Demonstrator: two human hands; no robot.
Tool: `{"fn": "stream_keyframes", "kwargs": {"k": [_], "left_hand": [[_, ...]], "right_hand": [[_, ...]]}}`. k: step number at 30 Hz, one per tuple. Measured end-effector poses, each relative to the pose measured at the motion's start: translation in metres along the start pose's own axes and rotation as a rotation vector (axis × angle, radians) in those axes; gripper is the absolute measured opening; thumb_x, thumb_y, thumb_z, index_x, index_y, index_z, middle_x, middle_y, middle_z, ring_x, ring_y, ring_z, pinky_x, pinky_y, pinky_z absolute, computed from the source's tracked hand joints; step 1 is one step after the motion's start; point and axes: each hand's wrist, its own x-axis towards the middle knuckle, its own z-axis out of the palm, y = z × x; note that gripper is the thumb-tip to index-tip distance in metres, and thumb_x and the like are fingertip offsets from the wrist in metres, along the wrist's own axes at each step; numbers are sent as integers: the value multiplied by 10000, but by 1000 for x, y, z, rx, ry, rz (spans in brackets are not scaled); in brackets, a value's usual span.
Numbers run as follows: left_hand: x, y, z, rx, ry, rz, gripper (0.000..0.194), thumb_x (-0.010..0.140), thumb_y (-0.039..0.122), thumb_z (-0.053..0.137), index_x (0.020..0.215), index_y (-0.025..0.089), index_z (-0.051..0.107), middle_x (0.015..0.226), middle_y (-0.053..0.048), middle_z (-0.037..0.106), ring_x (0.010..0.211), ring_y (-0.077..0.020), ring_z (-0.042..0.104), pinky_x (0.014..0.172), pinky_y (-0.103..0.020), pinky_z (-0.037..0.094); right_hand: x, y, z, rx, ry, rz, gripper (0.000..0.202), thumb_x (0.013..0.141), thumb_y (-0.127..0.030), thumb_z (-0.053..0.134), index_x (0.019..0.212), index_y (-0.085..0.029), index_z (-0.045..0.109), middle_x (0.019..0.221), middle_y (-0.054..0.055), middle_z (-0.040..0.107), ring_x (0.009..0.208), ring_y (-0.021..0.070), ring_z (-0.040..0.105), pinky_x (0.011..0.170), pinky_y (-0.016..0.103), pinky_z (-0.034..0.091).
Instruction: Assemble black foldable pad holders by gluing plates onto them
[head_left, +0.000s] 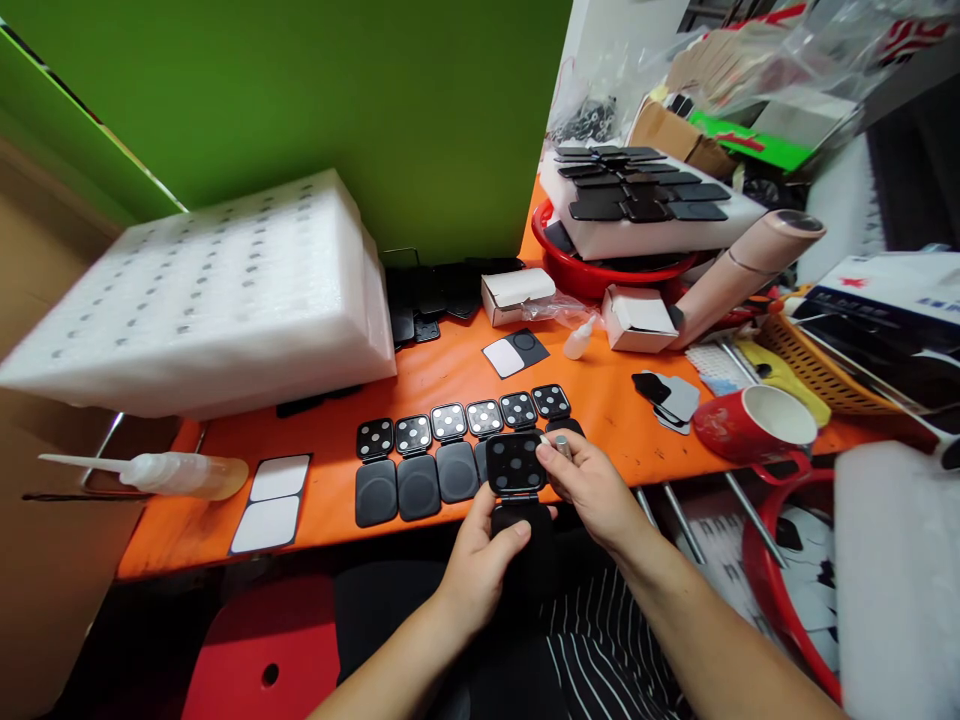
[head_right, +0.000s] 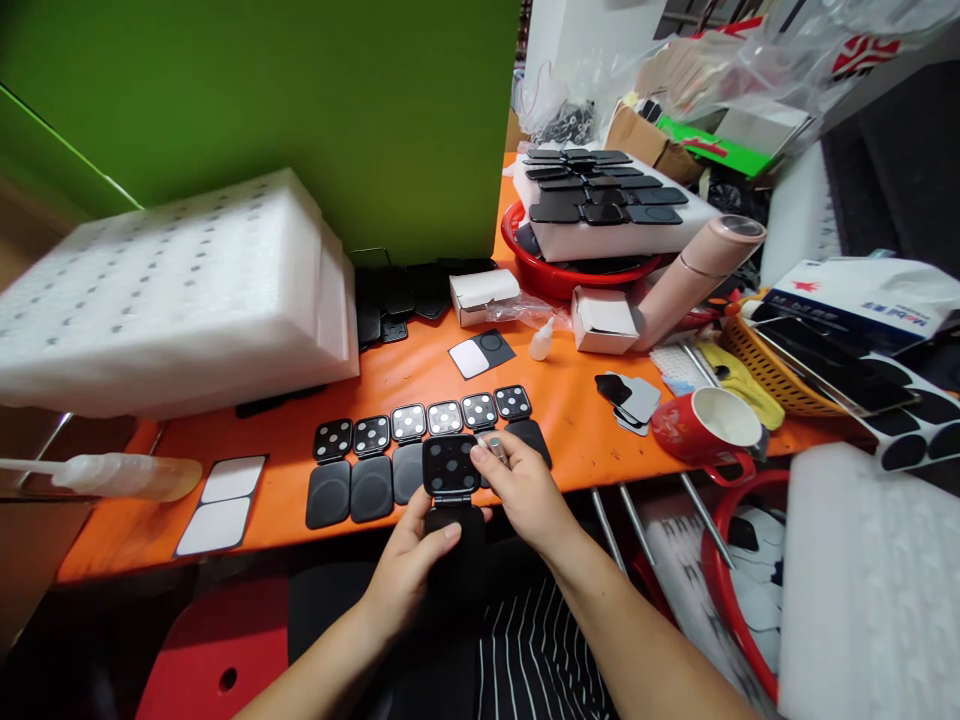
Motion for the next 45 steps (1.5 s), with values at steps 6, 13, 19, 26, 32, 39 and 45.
{"fn": "stream_keyframes", "kwargs": {"k": [6,13,19,26,32,39,45], "left_hand": [[0,2,-1,25,12,-68,504,668,237,667,1139,185,498,924,-75,722,931,-258,651,756,-334,513],[4,0,-3,29,44,-40,478,654,226,671,1113,184,542,957,-80,712,926,-257,649,786,-344,507],[24,2,-12,65,268,183,502,680,294,687,1152,222,532,1103,-55,657,1033,-234,599,903,-342,458],[43,10,-21,268,159,168,555,671,432,689,1157,205,546,1062,-90,642,790,-178,645,702,-299,513],[55,10,-62,544,281,357,477,731,445,622,1131,193,560,1024,-86,657,890,-204,625,800,-331,490],[55,11,-73,748,232,387,358,807,403,537,1105,211,589,1056,-89,665,984,-242,614,865,-376,472],[74,53,-65,1285,197,559,299,869,313,426,1084,208,605,1122,-77,642,1058,-210,579,916,-337,447]], "right_hand": [[5,5,0,65,-7,108,374,738,-491,617,640,-185,426,507,-92,299,433,45,211,393,193,153],[2,11,-3,108,20,163,389,725,-546,611,701,-199,437,495,-109,239,418,49,157,395,203,111],[-31,29,-4,-136,-179,131,383,757,-516,604,647,-171,481,570,-56,339,519,74,284,471,223,223],[-35,39,-11,113,241,116,420,742,-555,583,646,-214,356,459,-107,256,394,53,200,376,199,141],[7,7,-66,189,664,-213,321,759,-413,592,641,-212,371,458,-92,364,389,58,302,368,180,229],[96,-20,-133,166,841,-211,340,687,-422,610,604,-217,352,424,-89,410,318,42,281,314,180,186],[106,-12,-132,164,875,-204,370,711,-541,539,687,-216,365,558,-40,553,333,34,268,328,181,208]]}}
